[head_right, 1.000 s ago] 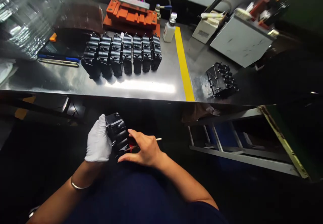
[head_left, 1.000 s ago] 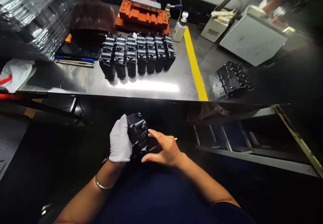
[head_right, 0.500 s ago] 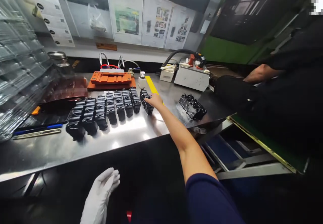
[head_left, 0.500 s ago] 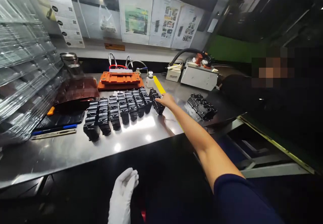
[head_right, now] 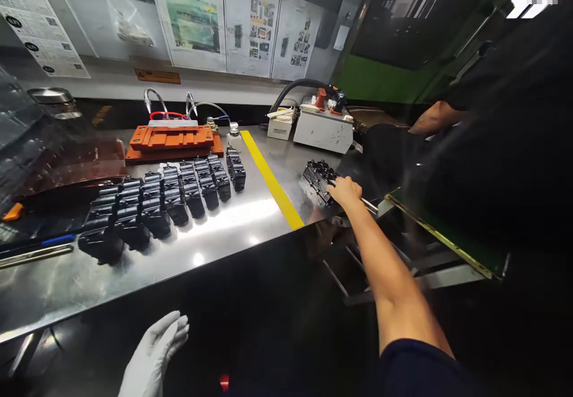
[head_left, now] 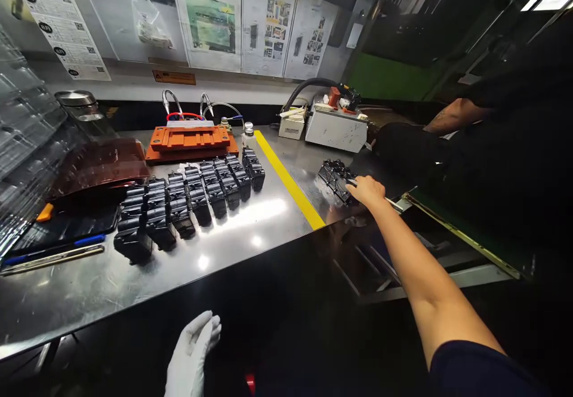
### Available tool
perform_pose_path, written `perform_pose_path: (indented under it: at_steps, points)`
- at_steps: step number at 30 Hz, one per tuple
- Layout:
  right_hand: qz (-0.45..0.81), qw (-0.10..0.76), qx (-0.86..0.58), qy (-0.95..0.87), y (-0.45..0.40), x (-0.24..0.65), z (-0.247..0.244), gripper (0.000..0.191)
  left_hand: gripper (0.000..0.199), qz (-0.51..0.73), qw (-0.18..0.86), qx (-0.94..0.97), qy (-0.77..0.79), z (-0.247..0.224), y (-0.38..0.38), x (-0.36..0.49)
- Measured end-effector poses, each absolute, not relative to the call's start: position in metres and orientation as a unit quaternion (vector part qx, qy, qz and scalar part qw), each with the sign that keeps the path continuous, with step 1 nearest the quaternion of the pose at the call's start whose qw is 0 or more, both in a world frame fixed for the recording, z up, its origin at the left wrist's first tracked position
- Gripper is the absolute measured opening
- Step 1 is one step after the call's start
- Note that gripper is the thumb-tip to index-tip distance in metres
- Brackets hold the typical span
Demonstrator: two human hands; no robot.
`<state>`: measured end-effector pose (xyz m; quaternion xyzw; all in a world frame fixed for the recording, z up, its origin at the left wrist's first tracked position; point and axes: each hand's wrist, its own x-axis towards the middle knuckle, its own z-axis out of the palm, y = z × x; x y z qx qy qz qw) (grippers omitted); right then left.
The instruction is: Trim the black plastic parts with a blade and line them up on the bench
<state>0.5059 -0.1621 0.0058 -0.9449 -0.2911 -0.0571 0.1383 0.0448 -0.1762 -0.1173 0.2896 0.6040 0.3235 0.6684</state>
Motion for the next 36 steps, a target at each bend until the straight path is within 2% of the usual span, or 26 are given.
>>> perform_pose_path:
  at_steps: [4,8,11,13,16,17,19,22,25,36]
  points:
    - [-0.026,0.156,-0.939,-0.305,-0.187,0.502,-0.014,0.032,0.042,0.293,0.712,0.353,0.531,-0.104,-0.183,0.068]
    - [0.024,0.206,-0.907,-0.366,-0.192,0.456,-0.036,0.029,0.046,0.269,0.73,0.394,0.489,-0.094,-0.186,0.091]
    - [0.106,0.249,-0.857,-0.438,-0.206,0.391,-0.056,0.033,0.051,0.282,0.729,0.399,0.479,-0.087,-0.182,0.102]
    - [0.242,0.331,-0.774,-0.483,-0.219,0.341,-0.065,0.038,0.057,0.308,0.71,0.412,0.482,-0.084,-0.177,0.104]
    - [0.406,0.272,-0.651,-0.581,-0.225,0.283,-0.064,0.038,0.048,0.331,0.641,0.487,0.492,-0.08,-0.169,0.093]
    - [0.42,0.249,-0.624,-0.61,-0.221,0.272,-0.06,0.036,0.044,0.332,0.626,0.502,0.495,-0.079,-0.168,0.087]
    - [0.355,0.237,-0.634,-0.645,-0.204,0.263,-0.053,0.028,0.041,0.319,0.616,0.519,0.499,-0.077,-0.167,0.073]
    - [0.201,0.216,-0.697,-0.654,-0.168,0.266,-0.052,0.027,0.046,0.3,0.63,0.517,0.496,-0.078,-0.171,0.058]
    - [0.11,0.206,-0.673,-0.702,-0.143,0.265,-0.062,0.02,0.052,0.313,0.641,0.501,0.49,-0.082,-0.176,0.052]
    - [-0.02,0.216,-0.594,-0.775,-0.135,0.263,-0.069,0.029,0.044,0.319,0.658,0.476,0.488,-0.075,-0.175,0.053]
